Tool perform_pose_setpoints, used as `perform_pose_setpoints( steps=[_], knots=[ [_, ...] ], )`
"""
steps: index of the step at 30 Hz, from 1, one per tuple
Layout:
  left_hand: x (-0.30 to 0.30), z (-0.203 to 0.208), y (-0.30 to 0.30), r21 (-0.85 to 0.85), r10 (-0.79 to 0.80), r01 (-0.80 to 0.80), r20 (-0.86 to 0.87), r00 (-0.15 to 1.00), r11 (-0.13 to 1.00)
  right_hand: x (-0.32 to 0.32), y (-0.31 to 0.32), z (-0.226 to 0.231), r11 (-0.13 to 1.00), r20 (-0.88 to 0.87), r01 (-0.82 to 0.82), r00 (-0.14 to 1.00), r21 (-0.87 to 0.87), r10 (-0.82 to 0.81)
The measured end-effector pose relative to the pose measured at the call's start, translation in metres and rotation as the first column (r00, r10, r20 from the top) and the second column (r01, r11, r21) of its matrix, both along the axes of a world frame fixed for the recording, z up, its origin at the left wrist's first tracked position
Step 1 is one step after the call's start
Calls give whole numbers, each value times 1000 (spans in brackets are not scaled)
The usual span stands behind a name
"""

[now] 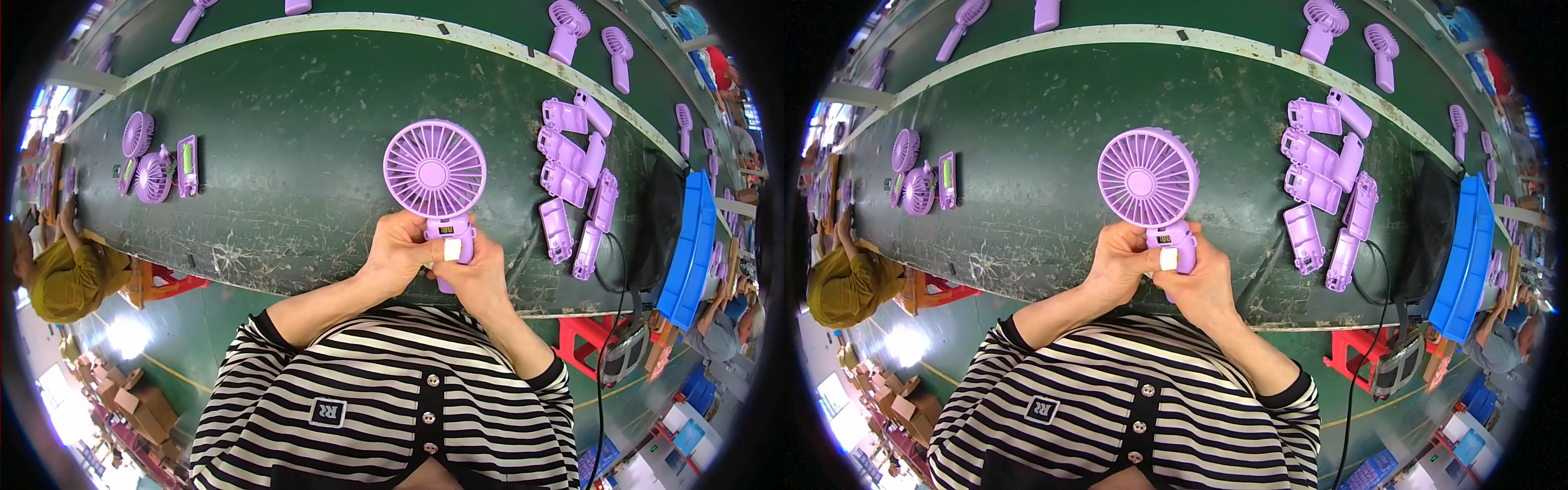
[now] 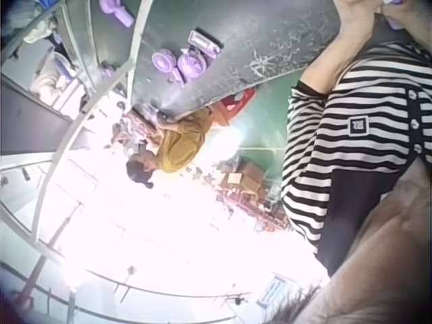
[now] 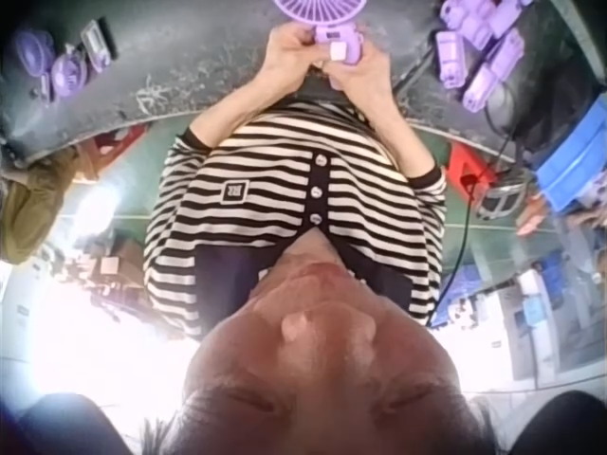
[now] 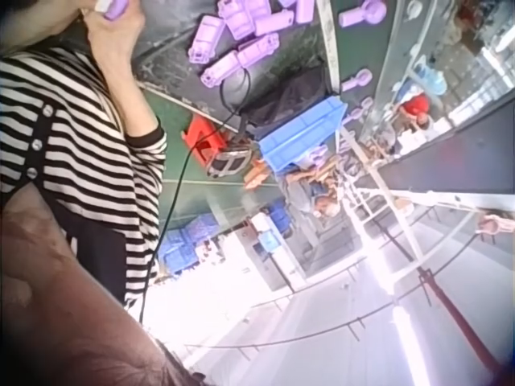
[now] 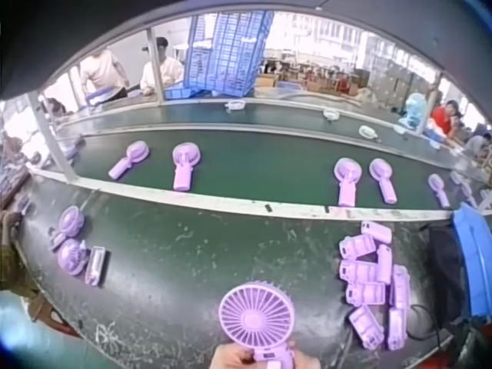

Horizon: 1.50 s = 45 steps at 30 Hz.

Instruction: The person assembles portable handheld fans by hand, inserting a battery into a fan casing.

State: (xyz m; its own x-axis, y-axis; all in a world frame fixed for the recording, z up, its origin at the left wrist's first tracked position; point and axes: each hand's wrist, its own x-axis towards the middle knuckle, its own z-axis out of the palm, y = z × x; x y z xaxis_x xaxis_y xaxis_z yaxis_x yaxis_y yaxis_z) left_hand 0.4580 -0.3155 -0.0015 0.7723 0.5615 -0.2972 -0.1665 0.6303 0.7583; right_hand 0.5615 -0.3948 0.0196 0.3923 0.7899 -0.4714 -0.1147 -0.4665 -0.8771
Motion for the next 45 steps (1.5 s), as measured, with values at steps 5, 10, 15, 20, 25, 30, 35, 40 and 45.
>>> perform_pose_setpoints(
  steps=[5, 10, 15, 20, 25, 30, 35, 40, 45],
  knots=[
    [1, 7, 5, 50, 9, -9, -3, 1000, 999, 4, 7, 1, 999, -80, -15, 997, 39, 18],
    [5, 22, 24, -130, 3, -12, -64, 998, 991, 8, 17, 4, 978, -441, -14, 891, 209, 106],
    [39, 49, 120, 223, -57, 127, -296, 953, 966, 21, 6, 1, 982, -398, -107, 903, 158, 162],
    [109, 17, 240, 733, 418, 139, -520, 745, 665, 12, -16, -2, 977, -378, -186, 901, 106, 212],
    [171, -2, 298, 856, 669, 254, -511, 540, 450, 14, -25, 0, 973, -333, -221, 914, 72, 232],
    [145, 4, 233, 921, 608, 160, -358, 709, 356, 18, -15, 17, 902, -152, -256, 934, 349, 324],
    [-10, 14, 189, 970, 713, 135, -240, 659, 202, -1, 39, 107, 418, 357, -640, 736, 645, 575],
    [-190, 13, 201, 944, 998, 326, 41, 56, -57, -43, 83, 180, -269, 545, -527, 484, 806, 685],
    [-277, 5, 217, 834, 776, 102, -451, -441, 543, -66, 95, 230, -543, 634, -380, 171, 749, 754]
  ],
)
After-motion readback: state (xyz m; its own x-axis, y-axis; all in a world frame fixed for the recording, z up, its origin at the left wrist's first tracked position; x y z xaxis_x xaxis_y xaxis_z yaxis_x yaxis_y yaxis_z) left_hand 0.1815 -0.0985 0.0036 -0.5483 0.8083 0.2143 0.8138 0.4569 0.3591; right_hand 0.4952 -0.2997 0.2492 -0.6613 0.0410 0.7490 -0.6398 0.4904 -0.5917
